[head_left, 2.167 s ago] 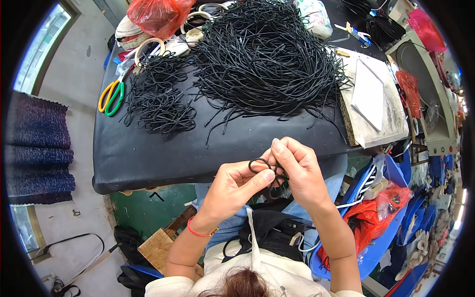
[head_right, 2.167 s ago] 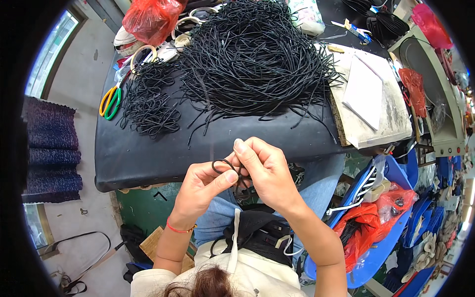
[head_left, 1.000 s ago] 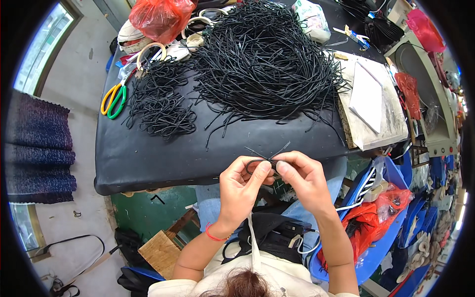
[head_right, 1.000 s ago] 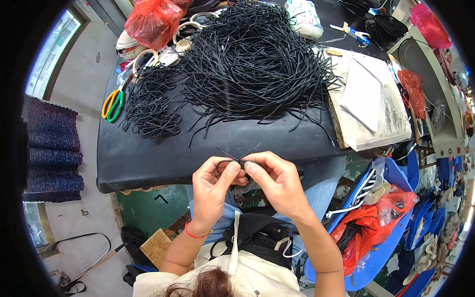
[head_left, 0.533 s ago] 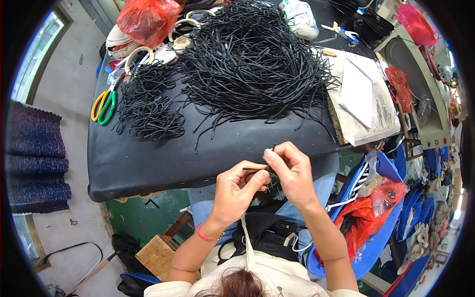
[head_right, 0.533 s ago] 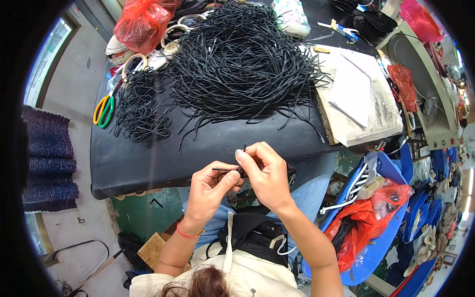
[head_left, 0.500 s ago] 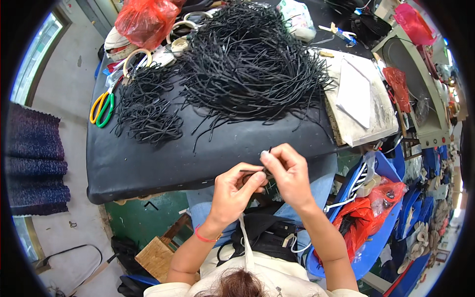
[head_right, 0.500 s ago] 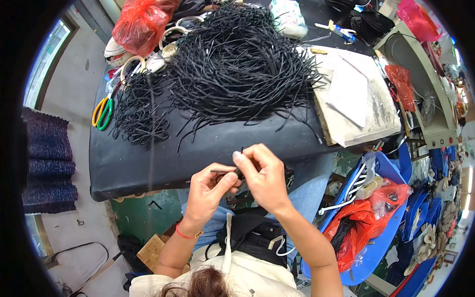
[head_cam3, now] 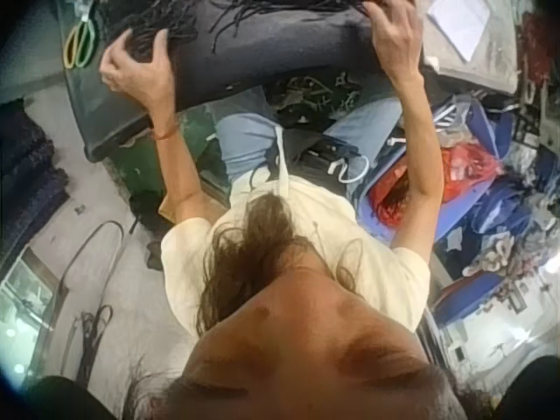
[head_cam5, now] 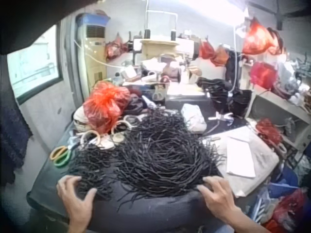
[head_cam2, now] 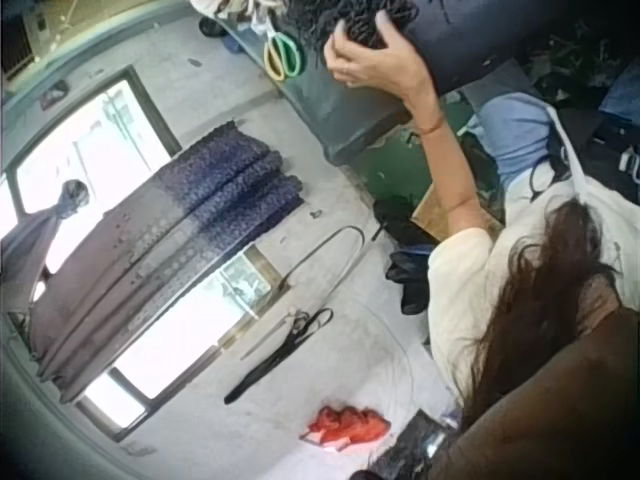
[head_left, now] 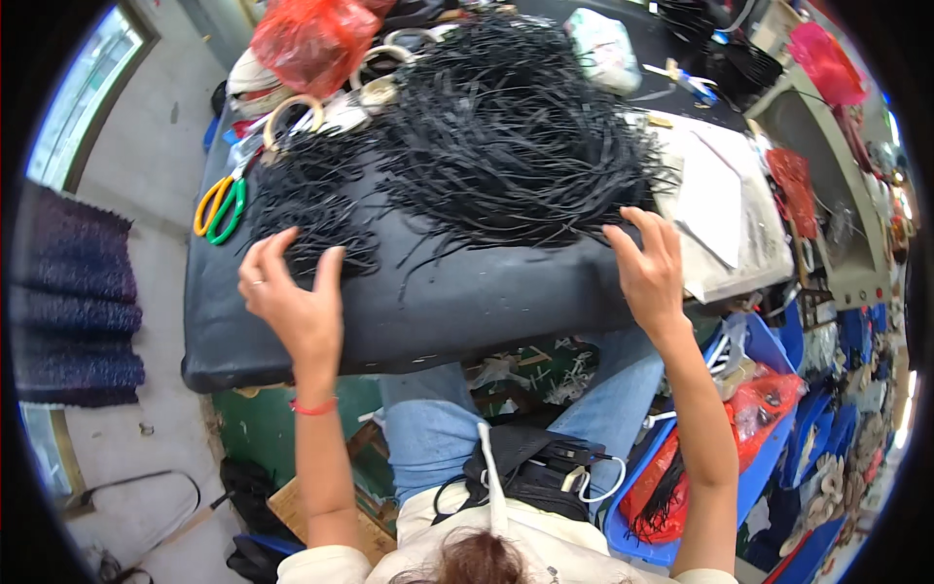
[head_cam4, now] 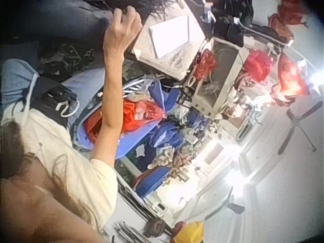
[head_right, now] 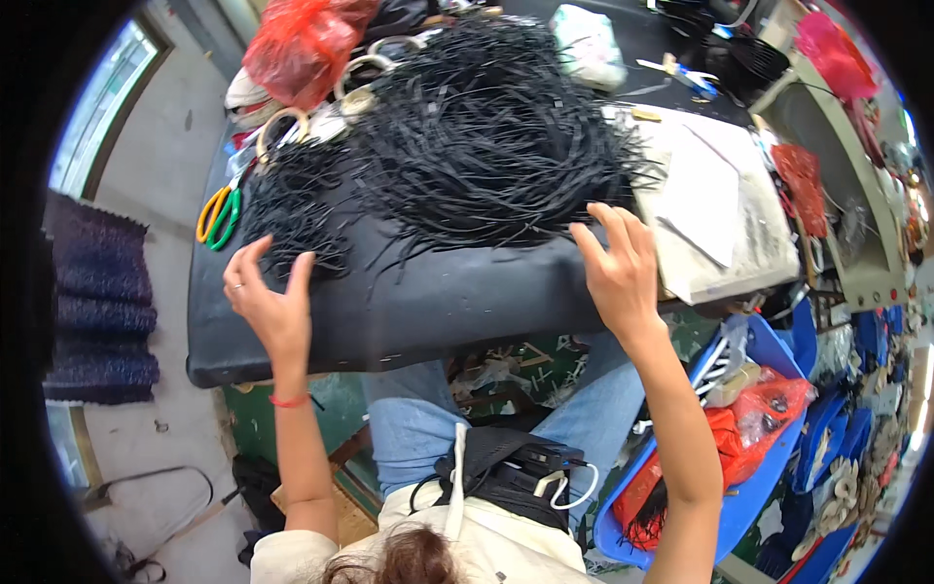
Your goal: The person sits at a workbench and repeatedly ties black cords into small loops by hand. They pick up individual cords from a large pile on the table, form a loop, and secure it before placing the finished item aside.
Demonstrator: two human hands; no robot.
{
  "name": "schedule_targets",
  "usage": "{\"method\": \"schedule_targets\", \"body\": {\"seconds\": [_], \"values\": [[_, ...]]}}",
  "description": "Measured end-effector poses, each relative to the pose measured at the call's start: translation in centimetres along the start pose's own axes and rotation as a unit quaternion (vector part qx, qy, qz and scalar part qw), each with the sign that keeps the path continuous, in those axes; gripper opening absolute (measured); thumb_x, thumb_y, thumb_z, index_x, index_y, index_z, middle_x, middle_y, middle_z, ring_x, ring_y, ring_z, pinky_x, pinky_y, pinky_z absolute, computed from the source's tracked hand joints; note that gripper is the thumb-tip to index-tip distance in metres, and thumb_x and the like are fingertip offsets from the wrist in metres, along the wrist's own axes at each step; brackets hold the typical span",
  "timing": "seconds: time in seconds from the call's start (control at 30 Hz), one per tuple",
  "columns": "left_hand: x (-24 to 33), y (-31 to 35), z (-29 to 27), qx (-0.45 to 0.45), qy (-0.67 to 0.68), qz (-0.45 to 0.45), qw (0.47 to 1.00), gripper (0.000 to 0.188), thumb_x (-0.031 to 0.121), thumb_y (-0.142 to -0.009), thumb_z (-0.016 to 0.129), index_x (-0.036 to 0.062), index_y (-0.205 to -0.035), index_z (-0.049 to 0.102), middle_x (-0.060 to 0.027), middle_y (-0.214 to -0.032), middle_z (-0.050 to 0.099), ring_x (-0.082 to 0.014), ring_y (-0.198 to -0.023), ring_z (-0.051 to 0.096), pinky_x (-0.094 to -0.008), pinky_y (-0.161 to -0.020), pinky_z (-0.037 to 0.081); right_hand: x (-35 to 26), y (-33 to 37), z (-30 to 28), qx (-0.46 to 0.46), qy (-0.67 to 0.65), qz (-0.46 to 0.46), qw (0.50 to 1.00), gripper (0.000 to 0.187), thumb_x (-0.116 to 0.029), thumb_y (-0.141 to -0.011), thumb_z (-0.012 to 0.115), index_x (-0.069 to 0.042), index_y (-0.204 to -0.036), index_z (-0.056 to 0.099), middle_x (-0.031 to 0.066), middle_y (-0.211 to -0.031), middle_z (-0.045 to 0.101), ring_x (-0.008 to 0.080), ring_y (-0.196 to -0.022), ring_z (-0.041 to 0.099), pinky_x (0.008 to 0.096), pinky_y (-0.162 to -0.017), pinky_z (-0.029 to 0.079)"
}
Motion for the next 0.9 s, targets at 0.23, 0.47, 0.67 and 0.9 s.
{"method": "schedule_targets", "body": {"seconds": [0.23, 0.47, 0.67, 0.9], "values": [[7.5, 6.5, -0.4, -0.462, 0.457, -0.154, 0.744, 0.02, 0.009, -0.084, 0.06, -0.0033, -0.1, 0.063, -0.0059, -0.082, 0.066, -0.0087, -0.075, 0.06, -0.0234, -0.067, 0.049, -10.0, -0.6, -2.6, -0.055, -0.139, -0.134, 0.98, 0.019, -0.011, -0.072, 0.058, -0.008, -0.09, 0.059, 0.0042, -0.083, 0.054, 0.0195, -0.093, 0.055, 0.0443, -0.096, 0.03], [6.8, 6.9, -1.2, -0.493, 0.454, -0.073, 0.739, 0.017, 0.009, -0.087, 0.057, -0.0033, -0.097, 0.063, -0.0069, -0.085, 0.066, -0.0135, -0.077, 0.063, -0.0241, -0.068, 0.049, -10.4, -0.8, -3.6, -0.069, -0.231, -0.149, 0.959, 0.026, -0.011, -0.069, 0.06, -0.008, -0.096, 0.062, 0.0037, -0.08, 0.052, 0.0184, -0.077, 0.054, 0.0366, -0.076, 0.043], [6.0, 8.1, -1.1, -0.478, 0.594, -0.28, 0.584, 0.02, 0.011, -0.088, 0.057, -0.0028, -0.101, 0.06, -0.0085, -0.091, 0.064, -0.0146, -0.079, 0.063, -0.0248, -0.067, 0.052, -7.7, -1.3, -4.2, -0.001, -0.31, 0.137, 0.941, 0.02, 0.003, -0.073, 0.063, -0.004, -0.091, 0.065, 0.0088, -0.076, 0.061, 0.021, -0.066, 0.059, 0.0289, -0.059, 0.047], [7.9, 8.7, 0.4, -0.369, 0.661, -0.404, 0.514, 0.022, 0.012, -0.088, 0.057, -0.0018, -0.105, 0.059, -0.0091, -0.087, 0.063, -0.012, -0.074, 0.062, -0.0202, -0.059, 0.052, -12.2, -1.0, -3.5, -0.045, -0.407, 0.184, 0.894, 0.015, 0.003, -0.074, 0.063, -0.002, -0.088, 0.062, 0.0115, -0.082, 0.061, 0.022, -0.068, 0.061, 0.0294, -0.059, 0.048]]}}
Point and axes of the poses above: each hand's wrist, its own y-axis away from the middle knuckle, its own z-axis out of the palm, x = y × z, the point moved 2 cm from there along -y, towards the middle knuckle
